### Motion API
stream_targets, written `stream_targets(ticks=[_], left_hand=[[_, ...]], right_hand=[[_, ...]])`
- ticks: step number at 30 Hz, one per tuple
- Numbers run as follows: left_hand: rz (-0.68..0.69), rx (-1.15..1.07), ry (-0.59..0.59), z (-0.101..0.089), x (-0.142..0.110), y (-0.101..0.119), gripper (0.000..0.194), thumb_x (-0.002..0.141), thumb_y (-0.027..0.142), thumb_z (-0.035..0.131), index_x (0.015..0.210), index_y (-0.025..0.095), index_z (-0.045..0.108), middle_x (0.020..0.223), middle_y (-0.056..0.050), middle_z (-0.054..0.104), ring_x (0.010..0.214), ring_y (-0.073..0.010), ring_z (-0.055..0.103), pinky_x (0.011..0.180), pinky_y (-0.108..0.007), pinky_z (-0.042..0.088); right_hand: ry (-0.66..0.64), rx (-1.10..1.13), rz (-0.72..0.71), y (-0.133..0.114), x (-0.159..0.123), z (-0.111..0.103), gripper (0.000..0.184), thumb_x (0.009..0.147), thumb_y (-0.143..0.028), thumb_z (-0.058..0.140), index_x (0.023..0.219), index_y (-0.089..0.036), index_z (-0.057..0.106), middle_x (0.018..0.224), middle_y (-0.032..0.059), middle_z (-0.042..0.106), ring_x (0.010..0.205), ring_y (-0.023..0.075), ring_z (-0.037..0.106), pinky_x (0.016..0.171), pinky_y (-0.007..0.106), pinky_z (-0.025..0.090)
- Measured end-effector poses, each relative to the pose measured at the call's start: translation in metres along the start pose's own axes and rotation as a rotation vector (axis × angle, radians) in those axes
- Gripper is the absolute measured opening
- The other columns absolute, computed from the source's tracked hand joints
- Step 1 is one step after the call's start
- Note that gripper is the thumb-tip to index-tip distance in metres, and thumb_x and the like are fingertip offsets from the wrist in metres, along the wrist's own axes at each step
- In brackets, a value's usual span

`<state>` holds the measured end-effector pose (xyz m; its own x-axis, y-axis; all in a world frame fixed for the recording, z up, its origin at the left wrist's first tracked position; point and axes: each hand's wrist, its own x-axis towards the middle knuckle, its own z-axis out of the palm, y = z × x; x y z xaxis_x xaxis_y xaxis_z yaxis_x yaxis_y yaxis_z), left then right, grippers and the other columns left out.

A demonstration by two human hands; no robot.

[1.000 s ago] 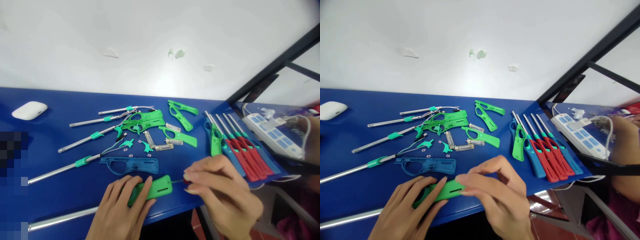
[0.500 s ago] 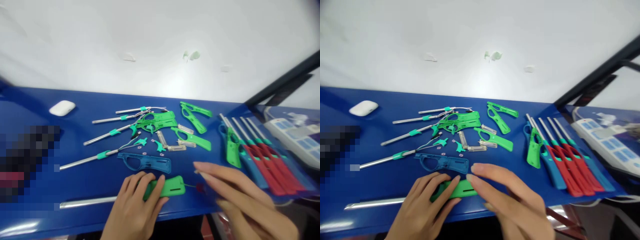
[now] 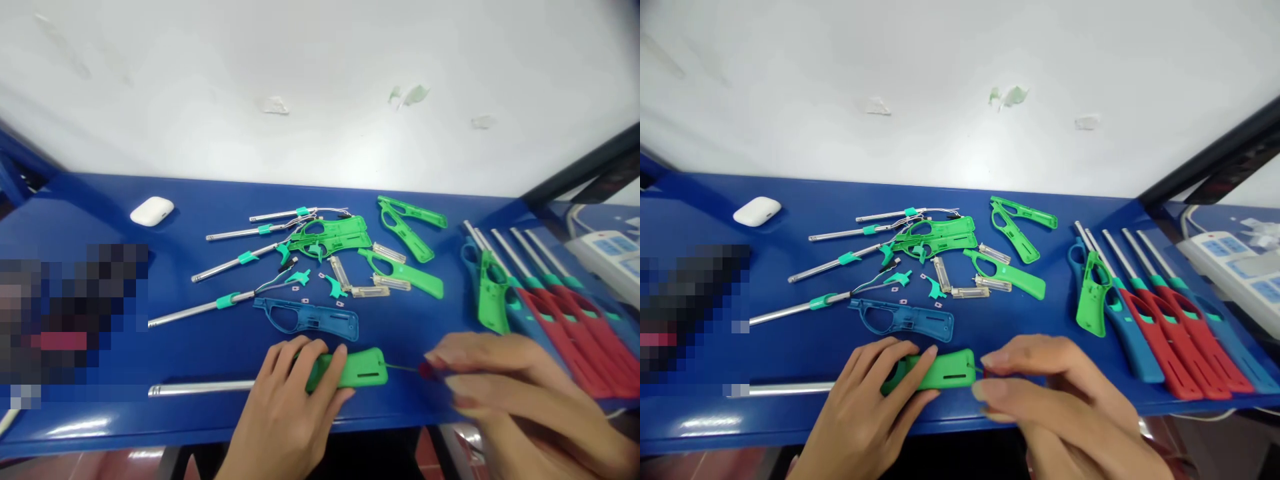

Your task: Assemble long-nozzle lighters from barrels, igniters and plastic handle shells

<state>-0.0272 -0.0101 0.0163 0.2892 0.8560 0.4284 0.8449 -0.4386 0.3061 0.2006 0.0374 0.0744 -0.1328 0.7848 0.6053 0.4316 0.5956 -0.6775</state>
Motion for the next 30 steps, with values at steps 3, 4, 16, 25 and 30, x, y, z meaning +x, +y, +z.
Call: stream_targets(ticks=[3,4,16,25,30], left_hand=[[0.004,0.005,0.002,-0.001,0.001,-0.001,0.031,0.106,0.027,0.054,0.134,0.018,0.066,0.115,-0.011,0.068,0.110,-0.0288,0.057,0.088,-0.044,0.049],[0.003,0.005,0.003,-0.002,0.002,-0.001,0.031,0.106,0.027,0.053,0.134,0.018,0.066,0.115,-0.010,0.068,0.110,-0.0284,0.057,0.088,-0.044,0.049],[-0.013,0.013,-0.022,-0.002,0.002,0.002,0.031,0.107,0.028,0.053,0.134,0.020,0.066,0.116,-0.009,0.068,0.111,-0.0277,0.058,0.088,-0.044,0.052],[-0.010,0.007,-0.007,-0.003,0.003,0.001,0.030,0.107,0.027,0.052,0.132,0.020,0.066,0.114,-0.009,0.069,0.109,-0.0281,0.060,0.085,-0.044,0.053],[-0.012,0.016,-0.045,-0.002,0.001,0.001,0.031,0.107,0.028,0.053,0.135,0.022,0.065,0.117,-0.008,0.068,0.112,-0.0269,0.059,0.090,-0.043,0.051]], right_hand=[[-0.098,-0.054,-0.056,-0.004,0.005,0.000,0.019,0.090,-0.019,0.078,0.105,-0.030,0.080,0.099,0.0003,0.072,0.091,0.0182,0.074,0.074,0.029,0.064],[-0.153,-0.064,-0.053,-0.005,0.006,-0.001,0.020,0.093,-0.020,0.074,0.109,-0.030,0.080,0.105,0.0011,0.074,0.095,0.0185,0.075,0.073,0.027,0.064],[-0.190,-0.063,-0.017,0.003,-0.002,-0.005,0.030,0.096,-0.017,0.067,0.121,-0.030,0.077,0.111,0.0015,0.076,0.094,0.0207,0.076,0.073,0.028,0.065],[-0.202,-0.003,0.011,-0.009,0.004,-0.001,0.013,0.094,-0.023,0.073,0.104,-0.028,0.079,0.094,0.0030,0.076,0.084,0.0213,0.078,0.060,0.025,0.066],[-0.113,0.051,0.017,-0.006,-0.001,0.004,0.017,0.095,-0.017,0.067,0.102,-0.029,0.077,0.094,0.0026,0.078,0.080,0.0219,0.077,0.067,0.033,0.066]])
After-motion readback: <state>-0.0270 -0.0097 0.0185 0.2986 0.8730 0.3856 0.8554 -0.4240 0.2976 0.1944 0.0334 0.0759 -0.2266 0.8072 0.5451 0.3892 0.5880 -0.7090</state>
